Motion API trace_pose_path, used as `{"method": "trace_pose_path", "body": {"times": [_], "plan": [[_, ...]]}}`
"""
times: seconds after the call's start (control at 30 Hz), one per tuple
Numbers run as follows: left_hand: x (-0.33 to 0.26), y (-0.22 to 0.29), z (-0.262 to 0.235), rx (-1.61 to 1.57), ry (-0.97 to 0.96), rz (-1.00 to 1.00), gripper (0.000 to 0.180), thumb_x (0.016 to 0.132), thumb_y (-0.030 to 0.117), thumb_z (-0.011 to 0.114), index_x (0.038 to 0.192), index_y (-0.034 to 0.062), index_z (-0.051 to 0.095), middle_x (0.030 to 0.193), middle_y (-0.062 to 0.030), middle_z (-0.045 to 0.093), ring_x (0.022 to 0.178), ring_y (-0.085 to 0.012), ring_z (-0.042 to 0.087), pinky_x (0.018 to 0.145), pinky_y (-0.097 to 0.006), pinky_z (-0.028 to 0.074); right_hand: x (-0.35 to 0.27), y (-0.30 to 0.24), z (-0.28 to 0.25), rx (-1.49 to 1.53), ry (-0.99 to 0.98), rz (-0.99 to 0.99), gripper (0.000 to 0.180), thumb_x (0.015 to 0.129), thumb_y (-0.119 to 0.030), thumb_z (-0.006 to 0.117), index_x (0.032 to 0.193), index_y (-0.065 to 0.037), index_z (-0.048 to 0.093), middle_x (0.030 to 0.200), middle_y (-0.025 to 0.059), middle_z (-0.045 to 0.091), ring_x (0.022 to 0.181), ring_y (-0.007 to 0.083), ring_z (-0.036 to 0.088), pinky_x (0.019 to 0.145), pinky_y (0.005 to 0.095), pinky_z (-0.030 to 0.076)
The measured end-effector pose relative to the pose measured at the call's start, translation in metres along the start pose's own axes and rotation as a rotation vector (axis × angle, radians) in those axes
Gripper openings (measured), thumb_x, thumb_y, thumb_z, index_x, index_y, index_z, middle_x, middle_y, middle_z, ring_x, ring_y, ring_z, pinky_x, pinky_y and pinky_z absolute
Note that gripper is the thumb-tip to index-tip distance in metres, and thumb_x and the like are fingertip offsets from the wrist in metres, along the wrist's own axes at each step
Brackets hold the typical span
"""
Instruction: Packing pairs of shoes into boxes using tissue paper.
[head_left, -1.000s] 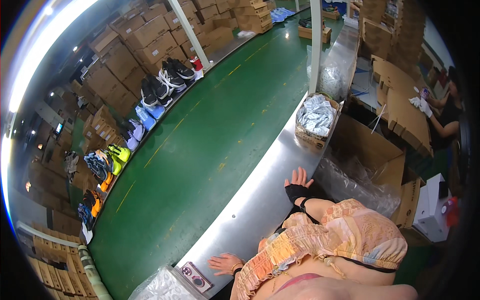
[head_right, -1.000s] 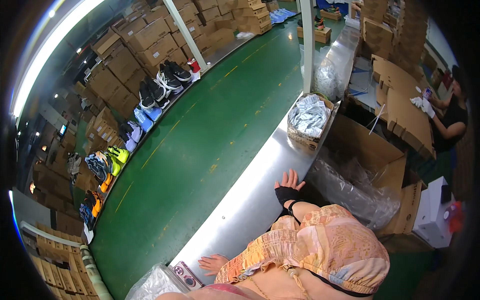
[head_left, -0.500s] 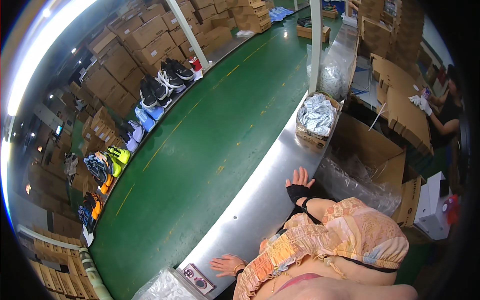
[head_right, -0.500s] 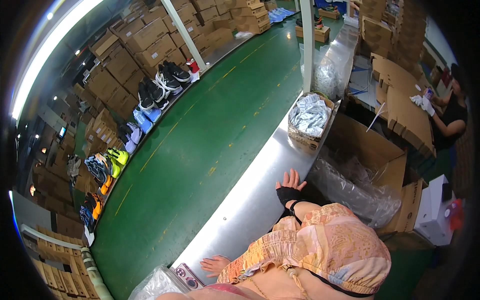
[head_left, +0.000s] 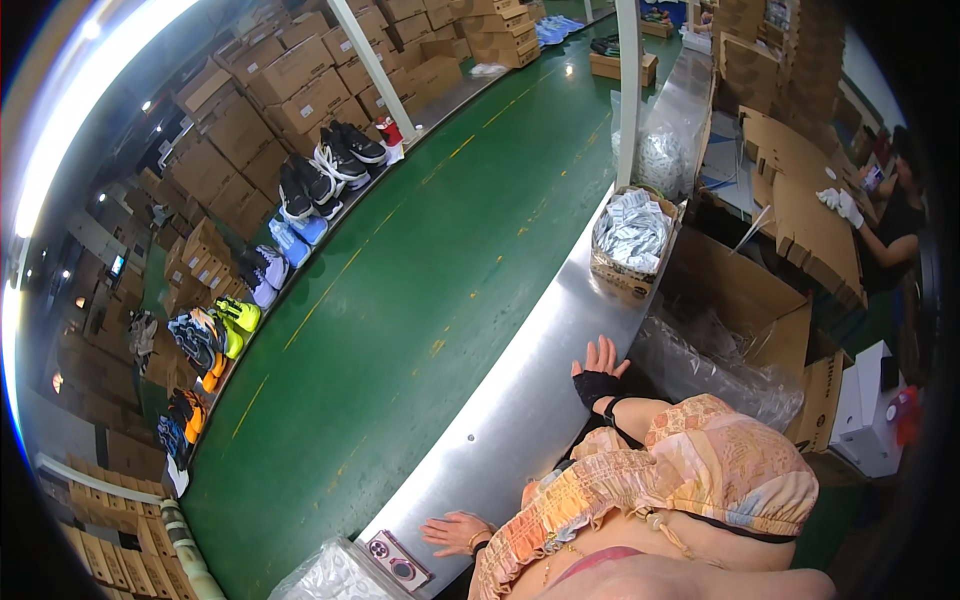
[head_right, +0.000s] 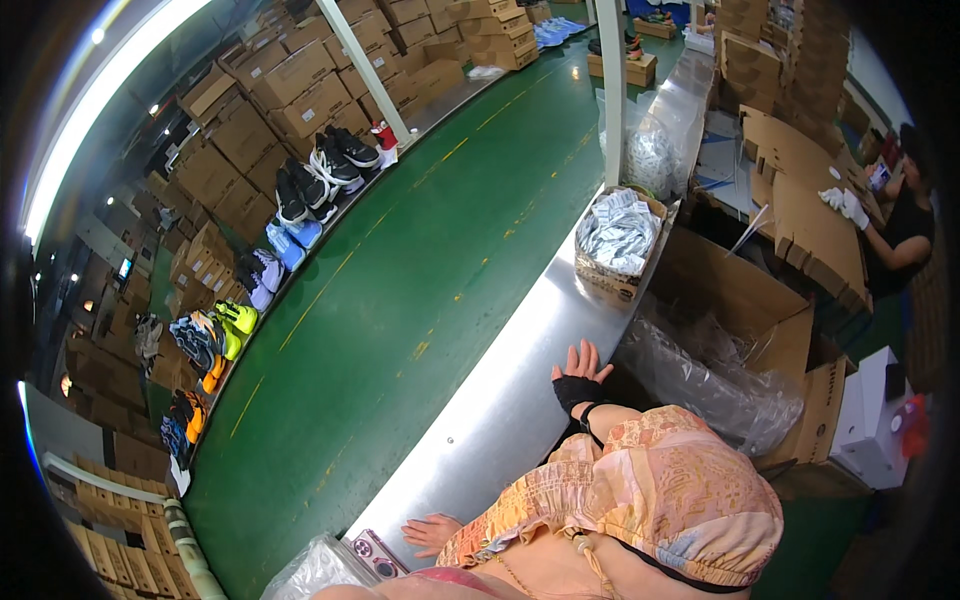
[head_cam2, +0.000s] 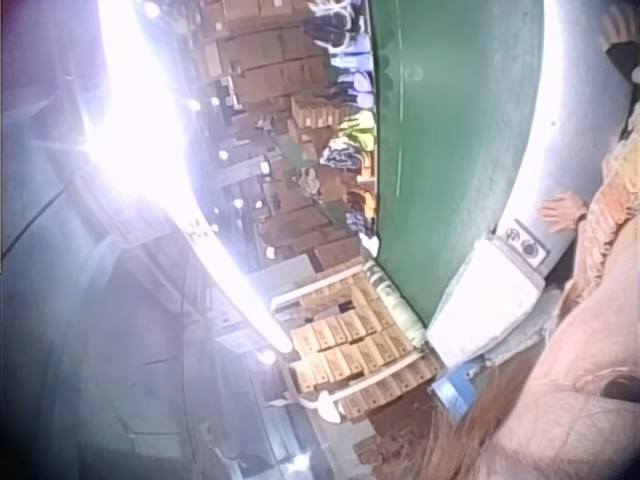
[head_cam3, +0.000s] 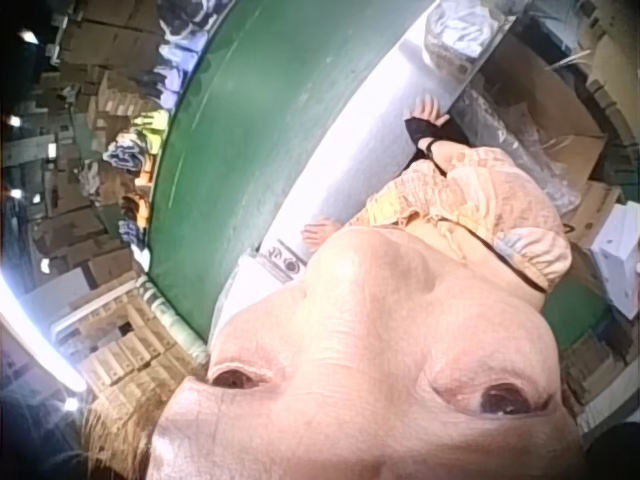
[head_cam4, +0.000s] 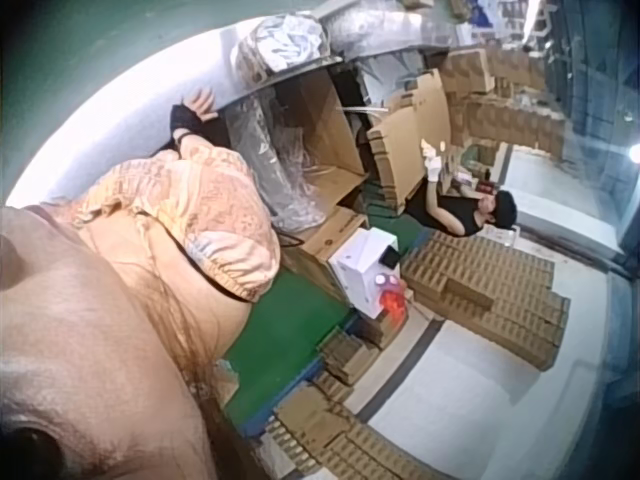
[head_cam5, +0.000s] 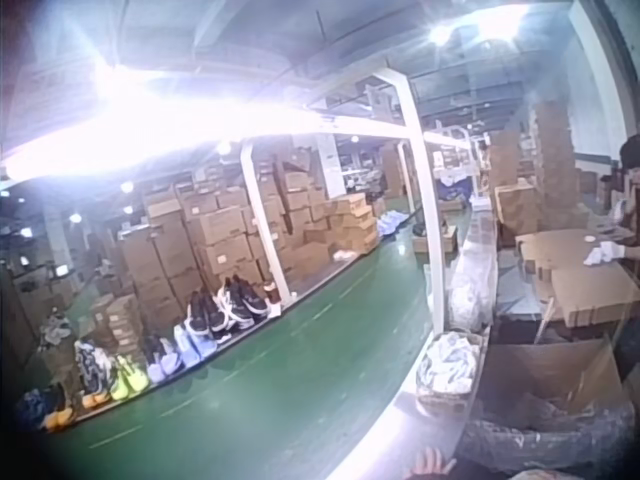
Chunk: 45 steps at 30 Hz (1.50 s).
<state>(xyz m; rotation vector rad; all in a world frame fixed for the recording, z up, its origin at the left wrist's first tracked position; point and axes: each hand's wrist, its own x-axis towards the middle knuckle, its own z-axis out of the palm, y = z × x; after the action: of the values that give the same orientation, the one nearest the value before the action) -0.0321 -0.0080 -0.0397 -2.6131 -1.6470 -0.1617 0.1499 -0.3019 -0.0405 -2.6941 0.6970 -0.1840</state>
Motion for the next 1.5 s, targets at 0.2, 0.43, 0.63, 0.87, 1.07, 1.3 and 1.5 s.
{"method": "trace_pose_path", "body": {"times": [0.2,0.43,0.63,0.87,1.07,1.3,1.5], "plan": [[0.000,-0.001,0.002,-0.014,0.007,-0.002,0.047,0.084,0.026,0.035,0.126,0.0058,0.033,0.136,-0.0110,0.025,0.127,-0.0275,0.020,0.096,-0.057,0.014,-0.001,-0.001,-0.003,0.009,0.014,-0.006,0.055,0.072,-0.035,0.055,0.118,-0.010,0.039,0.134,0.0079,0.022,0.127,0.0236,0.015,0.092,0.0645,0.012],[-0.001,-0.002,0.001,-0.023,0.006,0.003,0.047,0.084,0.026,0.034,0.126,0.0052,0.034,0.136,-0.0119,0.026,0.127,-0.0280,0.020,0.096,-0.057,0.014,-0.003,-0.002,-0.004,0.013,0.027,-0.017,0.054,0.072,-0.034,0.055,0.118,-0.010,0.039,0.134,0.0082,0.022,0.127,0.0237,0.015,0.092,0.0642,0.013],[0.000,-0.002,0.004,-0.037,0.018,0.005,0.046,0.084,0.026,0.034,0.125,0.0045,0.034,0.135,-0.0127,0.027,0.126,-0.0287,0.021,0.096,-0.057,0.015,-0.003,-0.001,-0.004,-0.009,0.042,-0.028,0.055,0.072,-0.035,0.055,0.118,-0.009,0.039,0.134,0.0084,0.022,0.127,0.0238,0.014,0.092,0.0644,0.013],[0.000,-0.001,0.001,-0.030,0.019,0.008,0.046,0.084,0.026,0.034,0.125,0.0036,0.034,0.135,-0.0130,0.027,0.127,-0.0287,0.021,0.096,-0.057,0.015,-0.001,-0.002,-0.002,-0.001,0.019,-0.022,0.055,0.073,-0.035,0.054,0.118,-0.009,0.039,0.134,0.0084,0.021,0.127,0.0233,0.013,0.092,0.0651,0.012],[0.000,0.000,-0.001,-0.023,0.000,0.011,0.046,0.084,0.026,0.034,0.126,0.0043,0.033,0.135,-0.0125,0.026,0.127,-0.0280,0.020,0.096,-0.057,0.015,0.000,-0.001,-0.002,0.013,0.002,0.005,0.056,0.073,-0.035,0.053,0.119,-0.009,0.038,0.135,0.0082,0.019,0.128,0.0229,0.011,0.093,0.0643,0.011],[0.000,-0.002,0.007,0.001,0.024,0.020,0.047,0.084,0.025,0.034,0.126,0.0046,0.033,0.136,-0.0123,0.026,0.127,-0.0278,0.020,0.097,-0.057,0.015,0.000,0.000,-0.002,0.007,-0.016,0.003,0.056,0.072,-0.036,0.054,0.119,-0.010,0.038,0.135,0.0081,0.020,0.128,0.0227,0.013,0.093,0.0643,0.011],[0.000,-0.006,0.011,-0.020,0.049,0.022,0.047,0.083,0.025,0.035,0.126,0.0043,0.034,0.136,-0.0127,0.026,0.127,-0.0287,0.020,0.097,-0.057,0.015,-0.001,0.000,0.003,0.000,0.041,-0.014,0.056,0.071,-0.036,0.056,0.117,-0.010,0.040,0.134,0.0077,0.022,0.127,0.0222,0.014,0.093,0.0644,0.012]]}}
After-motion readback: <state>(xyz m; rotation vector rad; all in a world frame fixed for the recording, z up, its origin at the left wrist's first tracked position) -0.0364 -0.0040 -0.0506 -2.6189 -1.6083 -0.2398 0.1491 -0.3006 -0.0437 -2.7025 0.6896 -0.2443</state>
